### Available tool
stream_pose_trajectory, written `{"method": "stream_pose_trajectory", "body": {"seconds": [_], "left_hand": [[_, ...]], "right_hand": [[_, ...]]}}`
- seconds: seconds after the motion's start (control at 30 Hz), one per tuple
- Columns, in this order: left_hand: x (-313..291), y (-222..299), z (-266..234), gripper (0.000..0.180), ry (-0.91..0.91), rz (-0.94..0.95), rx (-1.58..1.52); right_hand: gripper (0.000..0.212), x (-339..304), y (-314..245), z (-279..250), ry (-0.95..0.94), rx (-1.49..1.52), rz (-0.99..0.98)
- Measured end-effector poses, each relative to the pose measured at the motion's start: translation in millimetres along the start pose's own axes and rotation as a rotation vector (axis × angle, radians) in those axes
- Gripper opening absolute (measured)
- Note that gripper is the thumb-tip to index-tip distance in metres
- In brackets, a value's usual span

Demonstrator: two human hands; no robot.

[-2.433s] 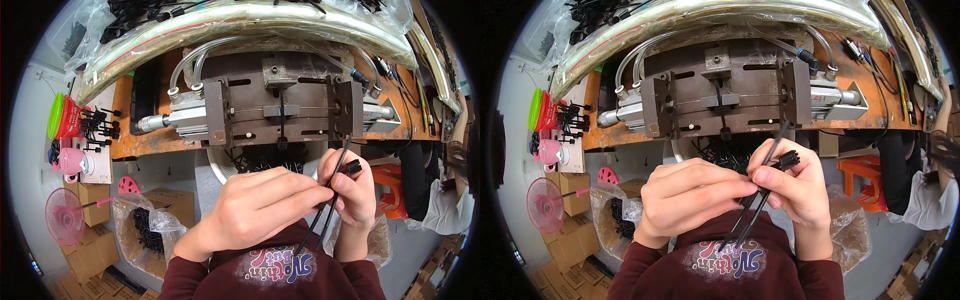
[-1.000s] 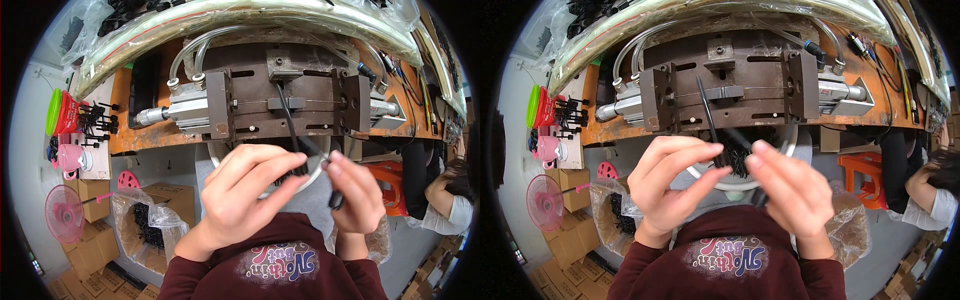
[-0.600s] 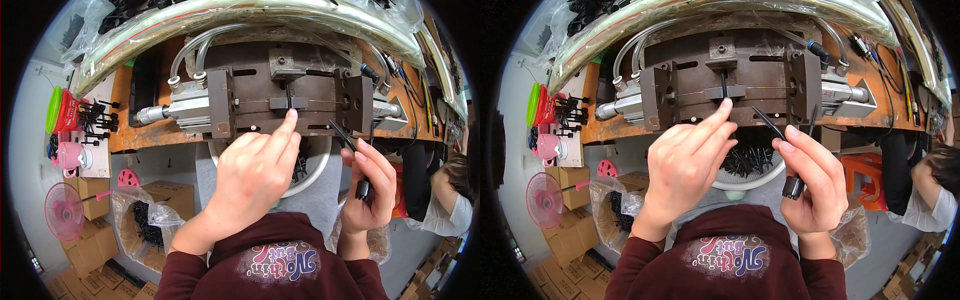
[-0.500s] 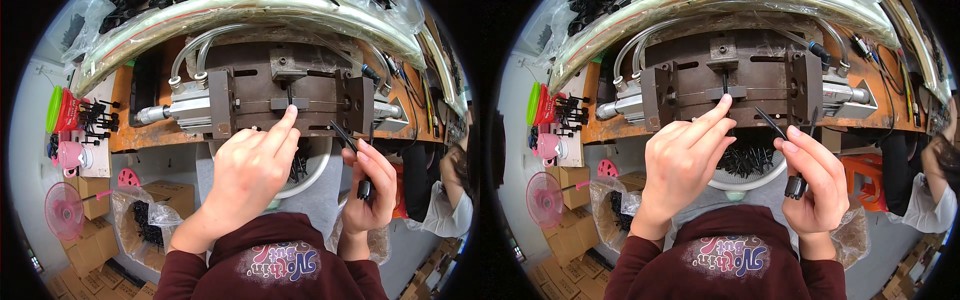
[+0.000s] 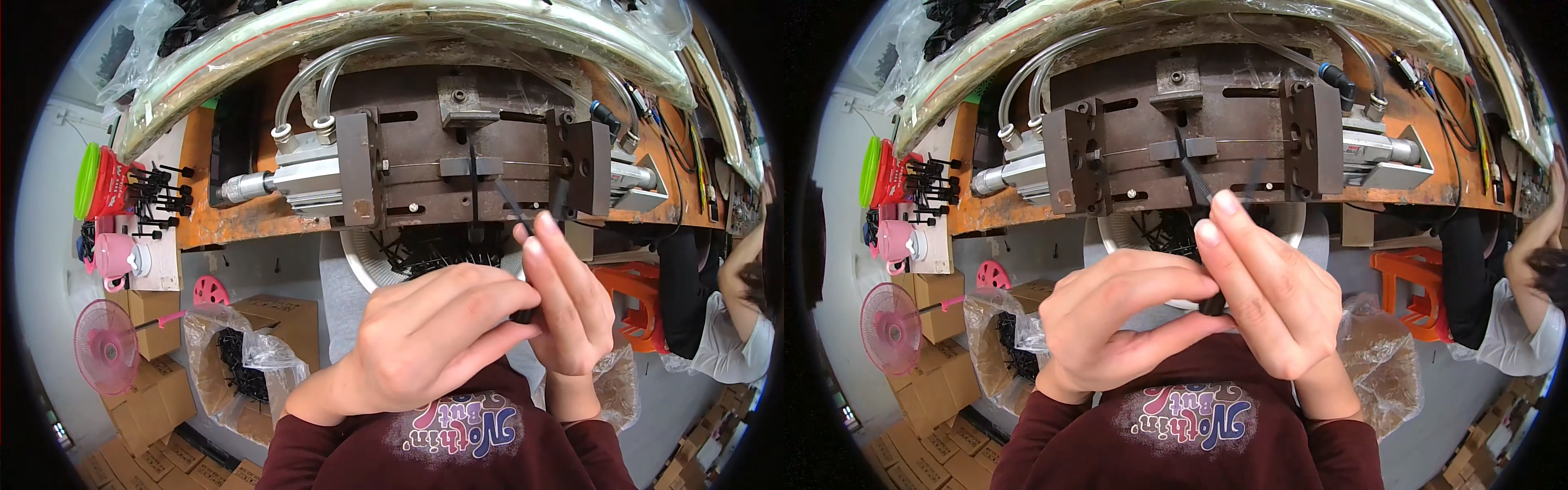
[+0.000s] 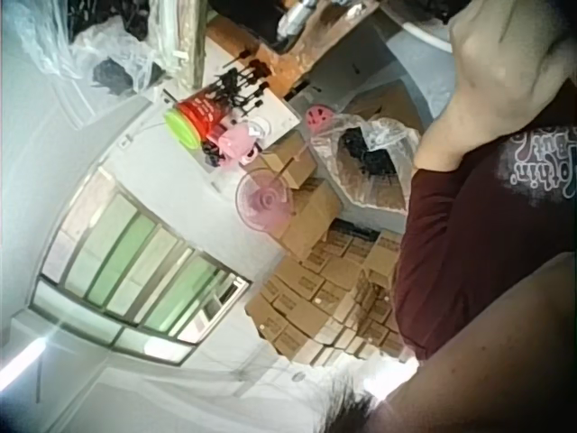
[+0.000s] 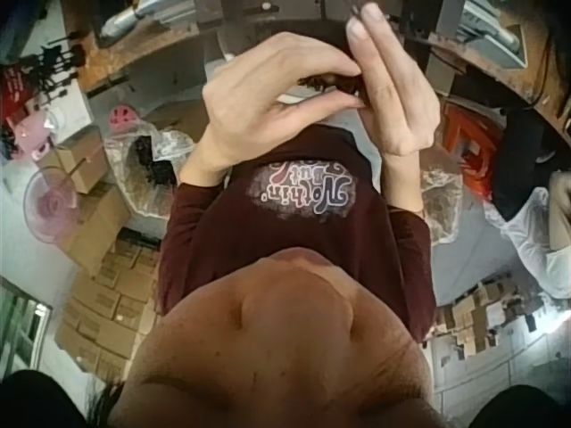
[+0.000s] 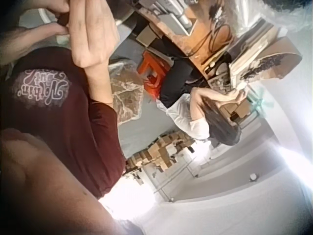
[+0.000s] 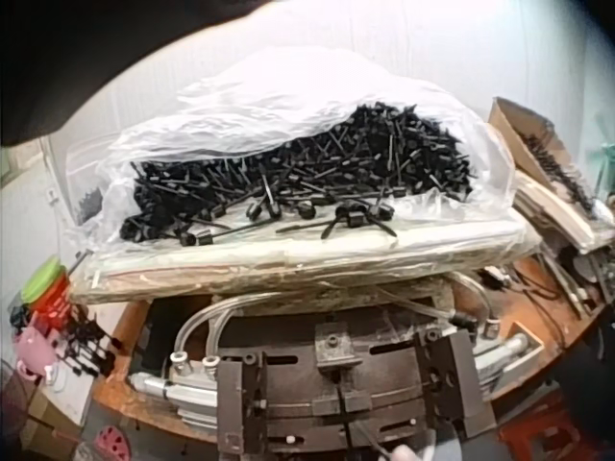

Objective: Manually assemble small plastic and metal components using a specialized fixture on a workbench.

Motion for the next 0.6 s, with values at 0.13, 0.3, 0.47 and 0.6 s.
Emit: {"method": "stream_pose_trajectory", "body": {"seconds": [0.13,0.3,0.47,0.6], "left_hand": [[-3.2,-8.8,-2.7,0.036,0.025,0.035,0.293],[-2.8,-28.6,17.2,0.025,-0.035,0.089,0.597],[3.2,-34.0,20.2,0.027,-0.048,0.053,0.7],[7.5,-33.7,19.0,0.026,-0.064,0.042,0.711]], "right_hand": [[0.038,-2.5,17.9,-10.8,0.045,-0.012,0.122],[0.042,-12.6,30.0,-20.4,0.09,0.139,0.222],[0.065,-19.2,36.4,-20.6,0.102,0.394,0.355],[0.071,-26.9,43.8,-20.2,0.16,0.52,0.498]]}}
Point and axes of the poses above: each hand's wrist, its own x-axis towards the middle knuckle, its own z-axis out of the palm, y = z × x, the point moved 10 cm from there along x, towards the middle knuckle, and after that the axes turned 2 degrees about x, right-handed, at the moved point
